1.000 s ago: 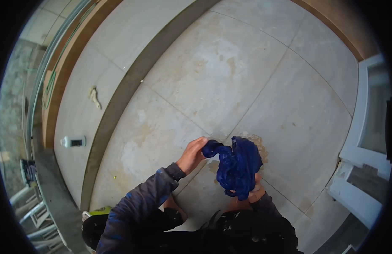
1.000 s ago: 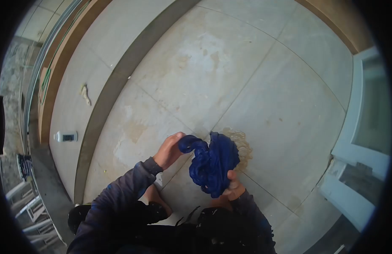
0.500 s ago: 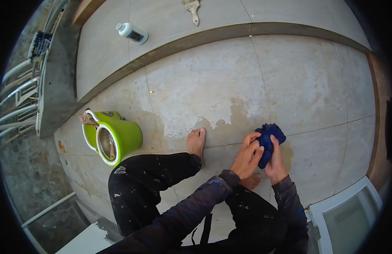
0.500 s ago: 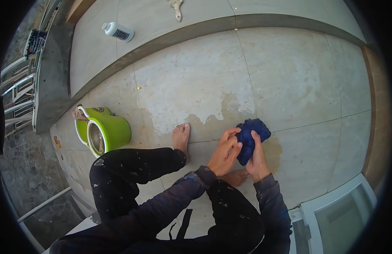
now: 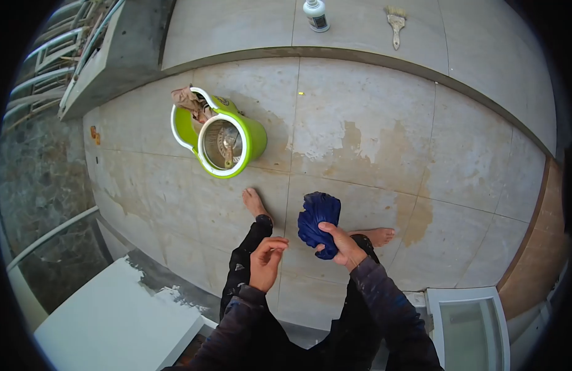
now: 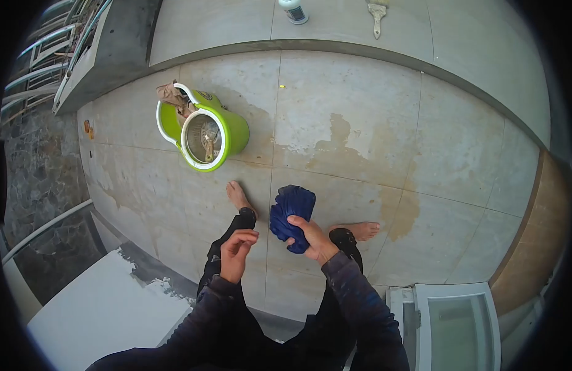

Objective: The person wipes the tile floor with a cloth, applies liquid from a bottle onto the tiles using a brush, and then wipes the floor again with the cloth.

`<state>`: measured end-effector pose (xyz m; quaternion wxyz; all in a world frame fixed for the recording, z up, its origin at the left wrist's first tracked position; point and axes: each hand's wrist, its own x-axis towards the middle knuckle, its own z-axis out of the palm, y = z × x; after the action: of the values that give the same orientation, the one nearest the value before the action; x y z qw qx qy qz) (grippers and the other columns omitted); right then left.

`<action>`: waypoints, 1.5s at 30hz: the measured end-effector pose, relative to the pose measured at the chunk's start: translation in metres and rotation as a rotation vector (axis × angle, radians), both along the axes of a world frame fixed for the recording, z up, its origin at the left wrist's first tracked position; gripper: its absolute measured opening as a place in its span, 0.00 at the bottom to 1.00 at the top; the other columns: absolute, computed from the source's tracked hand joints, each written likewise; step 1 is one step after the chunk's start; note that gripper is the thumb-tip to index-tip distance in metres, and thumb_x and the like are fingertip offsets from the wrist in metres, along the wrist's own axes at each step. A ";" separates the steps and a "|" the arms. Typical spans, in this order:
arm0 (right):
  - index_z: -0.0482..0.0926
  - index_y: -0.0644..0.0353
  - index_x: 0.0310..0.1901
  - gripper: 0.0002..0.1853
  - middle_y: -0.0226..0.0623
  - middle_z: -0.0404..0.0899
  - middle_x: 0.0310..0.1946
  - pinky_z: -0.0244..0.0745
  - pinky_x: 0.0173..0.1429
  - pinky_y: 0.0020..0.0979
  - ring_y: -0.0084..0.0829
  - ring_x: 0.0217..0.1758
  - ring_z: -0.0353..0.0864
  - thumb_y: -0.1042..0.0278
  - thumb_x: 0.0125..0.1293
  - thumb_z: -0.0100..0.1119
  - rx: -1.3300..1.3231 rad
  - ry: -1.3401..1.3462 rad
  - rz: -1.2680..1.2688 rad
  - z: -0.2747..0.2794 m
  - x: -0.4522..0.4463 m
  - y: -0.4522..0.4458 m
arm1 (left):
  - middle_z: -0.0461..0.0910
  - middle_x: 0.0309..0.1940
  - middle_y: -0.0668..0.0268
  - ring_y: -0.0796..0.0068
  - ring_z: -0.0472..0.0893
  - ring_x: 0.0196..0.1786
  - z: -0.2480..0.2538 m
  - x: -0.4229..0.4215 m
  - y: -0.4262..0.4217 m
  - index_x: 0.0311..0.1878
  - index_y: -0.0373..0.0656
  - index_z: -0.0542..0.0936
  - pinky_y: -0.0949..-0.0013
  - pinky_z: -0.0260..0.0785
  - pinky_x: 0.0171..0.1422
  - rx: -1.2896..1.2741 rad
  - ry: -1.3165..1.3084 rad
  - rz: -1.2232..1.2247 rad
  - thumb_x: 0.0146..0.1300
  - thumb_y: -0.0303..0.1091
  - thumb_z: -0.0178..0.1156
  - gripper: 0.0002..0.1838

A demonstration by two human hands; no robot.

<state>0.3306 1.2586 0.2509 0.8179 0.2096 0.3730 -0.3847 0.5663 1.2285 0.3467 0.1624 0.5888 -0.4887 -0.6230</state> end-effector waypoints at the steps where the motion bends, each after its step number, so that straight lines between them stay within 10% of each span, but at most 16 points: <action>1: 0.73 0.59 0.69 0.34 0.38 0.83 0.57 0.79 0.36 0.27 0.27 0.51 0.85 0.56 0.67 0.76 -0.071 -0.215 -0.063 0.010 0.018 -0.013 | 0.75 0.74 0.53 0.57 0.76 0.75 -0.006 0.017 -0.014 0.67 0.44 0.78 0.53 0.72 0.74 0.202 0.022 0.270 0.77 0.45 0.60 0.22; 5: 0.66 0.62 0.78 0.50 0.44 0.78 0.68 0.80 0.57 0.34 0.39 0.66 0.83 0.49 0.59 0.80 -0.153 -0.428 -0.211 0.030 0.130 -0.057 | 0.57 0.85 0.52 0.47 0.60 0.85 -0.070 0.061 -0.085 0.88 0.56 0.53 0.28 0.62 0.79 0.639 1.015 0.555 0.65 0.82 0.53 0.57; 7: 0.64 0.62 0.79 0.56 0.46 0.75 0.73 0.78 0.76 0.44 0.44 0.71 0.80 0.47 0.53 0.82 -0.195 -0.423 -0.254 0.027 0.183 -0.081 | 0.54 0.86 0.48 0.39 0.61 0.84 -0.070 0.063 -0.135 0.88 0.55 0.51 0.21 0.61 0.77 0.637 1.344 0.456 0.54 0.87 0.59 0.67; 11: 0.63 0.62 0.80 0.61 0.49 0.72 0.75 0.70 0.82 0.47 0.46 0.74 0.77 0.42 0.47 0.82 -0.167 -0.352 -0.260 0.051 0.250 -0.147 | 0.67 0.75 0.46 0.42 0.73 0.75 -0.094 0.127 -0.202 0.81 0.49 0.62 0.32 0.70 0.75 0.631 1.619 0.435 0.47 0.79 0.74 0.65; 15: 0.66 0.59 0.76 0.50 0.42 0.82 0.61 0.86 0.53 0.35 0.34 0.58 0.87 0.50 0.57 0.83 -0.144 -0.353 -0.128 0.040 0.285 -0.204 | 0.77 0.60 0.55 0.55 0.81 0.62 -0.090 0.208 -0.283 0.71 0.45 0.72 0.51 0.77 0.67 0.594 0.895 0.256 0.57 0.61 0.77 0.46; 19: 0.75 0.62 0.69 0.42 0.35 0.87 0.51 0.83 0.47 0.30 0.27 0.48 0.88 0.50 0.59 0.84 -0.217 0.162 0.226 0.031 0.313 -0.270 | 0.86 0.51 0.63 0.70 0.86 0.50 -0.074 0.222 -0.363 0.62 0.38 0.80 0.63 0.81 0.58 0.551 0.359 0.083 0.72 0.41 0.71 0.22; 21: 0.76 0.64 0.68 0.42 0.37 0.87 0.51 0.84 0.52 0.33 0.30 0.50 0.88 0.50 0.57 0.85 -0.277 0.395 0.275 0.005 0.327 -0.281 | 0.87 0.50 0.62 0.71 0.87 0.47 -0.087 0.224 -0.379 0.61 0.36 0.81 0.64 0.82 0.54 0.557 0.422 0.073 0.71 0.40 0.73 0.23; 24: 0.76 0.66 0.69 0.43 0.41 0.86 0.55 0.78 0.66 0.35 0.35 0.57 0.86 0.52 0.56 0.84 -0.301 0.497 0.507 -0.018 0.330 -0.298 | 0.89 0.43 0.55 0.63 0.89 0.45 -0.115 0.228 -0.391 0.58 0.30 0.81 0.61 0.82 0.53 -0.182 -0.092 -0.499 0.67 0.40 0.73 0.25; 33: 0.57 0.72 0.78 0.60 0.50 0.72 0.71 0.70 0.78 0.40 0.39 0.73 0.75 0.63 0.49 0.86 -0.398 0.719 0.304 0.016 0.315 -0.304 | 0.88 0.42 0.45 0.49 0.90 0.44 -0.081 0.170 -0.380 0.51 0.32 0.80 0.56 0.81 0.51 -0.315 -0.399 -0.239 0.62 0.34 0.72 0.19; 37: 0.51 0.66 0.82 0.71 0.41 0.67 0.75 0.60 0.84 0.38 0.36 0.80 0.65 0.61 0.42 0.95 -0.407 0.848 0.221 0.051 0.320 -0.288 | 0.87 0.39 0.56 0.64 0.87 0.42 -0.074 0.170 -0.370 0.53 0.35 0.79 0.62 0.80 0.50 -0.012 -0.257 -0.052 0.66 0.36 0.73 0.19; 41: 0.69 0.59 0.71 0.44 0.31 0.82 0.55 0.82 0.58 0.30 0.23 0.56 0.83 0.71 0.55 0.87 -0.226 0.487 -0.015 0.092 0.321 -0.279 | 0.74 0.62 0.54 0.68 0.78 0.62 0.011 0.169 -0.394 0.73 0.40 0.54 0.65 0.76 0.65 0.540 0.083 -0.060 0.64 0.36 0.79 0.47; 45: 0.75 0.59 0.64 0.35 0.30 0.84 0.47 0.80 0.45 0.26 0.20 0.40 0.81 0.58 0.59 0.83 -0.289 0.121 -0.131 0.139 0.337 -0.263 | 0.63 0.82 0.47 0.54 0.66 0.83 0.022 0.225 -0.426 0.87 0.40 0.52 0.47 0.60 0.86 0.642 0.651 -0.193 0.70 0.73 0.57 0.57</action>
<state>0.6679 0.9955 0.3904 0.7886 0.0900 0.3479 -0.4990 0.7916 0.8023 0.3683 0.0581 0.3350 -0.2474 -0.9073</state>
